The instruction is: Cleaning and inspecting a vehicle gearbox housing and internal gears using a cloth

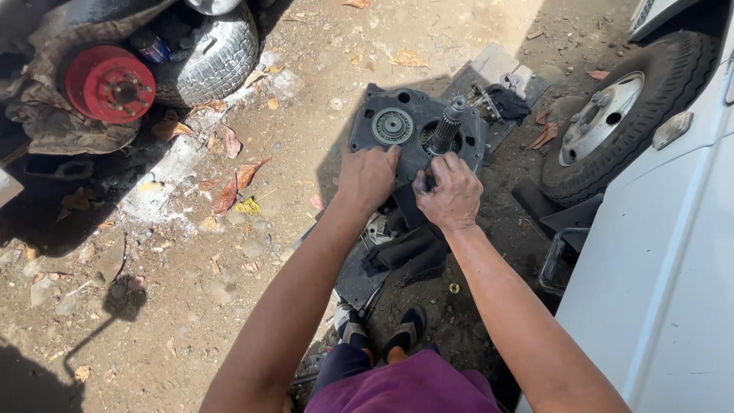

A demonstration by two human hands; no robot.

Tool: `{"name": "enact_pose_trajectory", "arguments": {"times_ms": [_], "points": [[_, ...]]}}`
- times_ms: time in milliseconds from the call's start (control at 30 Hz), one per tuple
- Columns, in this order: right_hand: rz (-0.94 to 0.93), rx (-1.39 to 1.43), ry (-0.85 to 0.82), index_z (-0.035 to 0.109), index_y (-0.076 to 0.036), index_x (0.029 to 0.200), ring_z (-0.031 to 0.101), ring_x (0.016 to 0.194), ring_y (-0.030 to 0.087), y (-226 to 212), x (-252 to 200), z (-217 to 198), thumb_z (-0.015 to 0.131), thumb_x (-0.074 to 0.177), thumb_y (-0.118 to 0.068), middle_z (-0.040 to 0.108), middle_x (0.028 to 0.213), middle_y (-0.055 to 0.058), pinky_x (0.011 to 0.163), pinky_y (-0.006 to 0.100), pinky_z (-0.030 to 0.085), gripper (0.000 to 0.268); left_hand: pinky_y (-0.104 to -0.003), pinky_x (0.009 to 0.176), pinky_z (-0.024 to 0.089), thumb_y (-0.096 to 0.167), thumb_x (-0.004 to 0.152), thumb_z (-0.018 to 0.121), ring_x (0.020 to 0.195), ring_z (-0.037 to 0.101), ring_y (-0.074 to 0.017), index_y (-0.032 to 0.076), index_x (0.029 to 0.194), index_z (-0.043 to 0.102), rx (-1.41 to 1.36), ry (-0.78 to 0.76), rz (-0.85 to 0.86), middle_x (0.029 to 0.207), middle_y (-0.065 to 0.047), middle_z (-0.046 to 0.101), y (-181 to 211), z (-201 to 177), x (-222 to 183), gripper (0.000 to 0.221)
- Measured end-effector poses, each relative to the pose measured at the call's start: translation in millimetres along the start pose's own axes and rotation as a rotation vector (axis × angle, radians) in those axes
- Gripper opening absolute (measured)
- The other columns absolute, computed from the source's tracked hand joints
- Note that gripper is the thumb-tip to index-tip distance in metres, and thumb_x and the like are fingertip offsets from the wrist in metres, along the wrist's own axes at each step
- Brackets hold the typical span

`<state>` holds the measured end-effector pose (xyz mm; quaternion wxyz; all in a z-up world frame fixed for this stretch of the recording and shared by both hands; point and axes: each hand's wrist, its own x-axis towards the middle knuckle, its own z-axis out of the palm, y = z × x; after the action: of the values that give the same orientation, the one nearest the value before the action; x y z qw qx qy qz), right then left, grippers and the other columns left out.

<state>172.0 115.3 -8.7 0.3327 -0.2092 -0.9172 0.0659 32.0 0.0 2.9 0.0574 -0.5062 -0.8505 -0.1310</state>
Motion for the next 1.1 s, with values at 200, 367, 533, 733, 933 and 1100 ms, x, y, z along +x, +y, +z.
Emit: {"name": "enact_pose_trajectory", "arguments": {"times_ms": [200, 367, 533, 733, 933, 1100], "points": [[0.029, 0.046, -0.015, 0.049, -0.019, 0.084, 0.064, 0.074, 0.027, -6, -1, -3, 0.072, 0.092, -0.017, 0.046, 0.085, -0.001, 0.060, 0.042, 0.055, 0.025, -0.064, 0.084, 0.044, 0.017, 0.099, 0.048, 0.067, 0.073, -0.0339, 0.018, 0.106, 0.073, 0.133, 0.076, -0.055, 0.070, -0.006, 0.068, -1, 14, 1, 0.026], [0.051, 0.032, -0.019, 0.050, -0.020, 0.080, 0.063, 0.069, 0.022, -4, -4, 2, 0.074, 0.088, -0.018, 0.047, 0.082, -0.002, 0.057, 0.038, 0.054, 0.026, -0.067, 0.092, 0.046, 0.018, 0.106, 0.049, 0.063, 0.072, -0.0353, 0.011, 0.088, 0.077, 0.038, -0.007, 0.074, 0.063, -0.011, 0.070, 8, 5, -4, 0.034], [0.065, 0.064, -0.020, 0.051, -0.021, 0.080, 0.062, 0.067, 0.021, -3, 2, 1, 0.073, 0.088, -0.020, 0.047, 0.080, -0.002, 0.054, 0.038, 0.053, 0.024, -0.069, 0.092, 0.045, 0.015, 0.104, 0.050, 0.066, 0.072, -0.0361, 0.010, 0.102, 0.073, 0.120, -0.010, 0.077, 0.066, -0.012, 0.069, 13, 6, 0, 0.024], [0.045, 0.111, -0.122, 0.052, -0.021, 0.080, 0.064, 0.072, 0.021, 7, 0, 5, 0.070, 0.090, -0.026, 0.049, 0.082, -0.002, 0.054, 0.038, 0.054, 0.021, -0.065, 0.091, 0.047, 0.015, 0.100, 0.051, 0.068, 0.073, -0.0363, 0.015, 0.120, 0.071, 0.074, -0.108, -0.021, 0.068, -0.010, 0.070, 1, 21, -1, 0.028], [0.000, 0.173, -0.130, 0.054, -0.018, 0.083, 0.063, 0.069, 0.023, 6, 2, -2, 0.066, 0.094, -0.024, 0.052, 0.084, 0.001, 0.051, 0.038, 0.051, 0.017, -0.061, 0.089, 0.049, 0.015, 0.090, 0.053, 0.068, 0.074, -0.0393, 0.021, 0.121, 0.068, 0.066, -0.153, -0.164, 0.065, -0.009, 0.071, 7, 46, 1, 0.035], [-0.017, 0.186, -0.117, 0.055, -0.017, 0.082, 0.063, 0.067, 0.024, 8, 5, -5, 0.064, 0.095, -0.024, 0.053, 0.082, 0.003, 0.049, 0.038, 0.051, 0.018, -0.056, 0.088, 0.050, 0.023, 0.084, 0.056, 0.078, 0.076, -0.0429, 0.029, 0.121, 0.067, -0.009, -0.242, -0.221, 0.074, -0.010, 0.075, 7, 27, -2, 0.039]]}}
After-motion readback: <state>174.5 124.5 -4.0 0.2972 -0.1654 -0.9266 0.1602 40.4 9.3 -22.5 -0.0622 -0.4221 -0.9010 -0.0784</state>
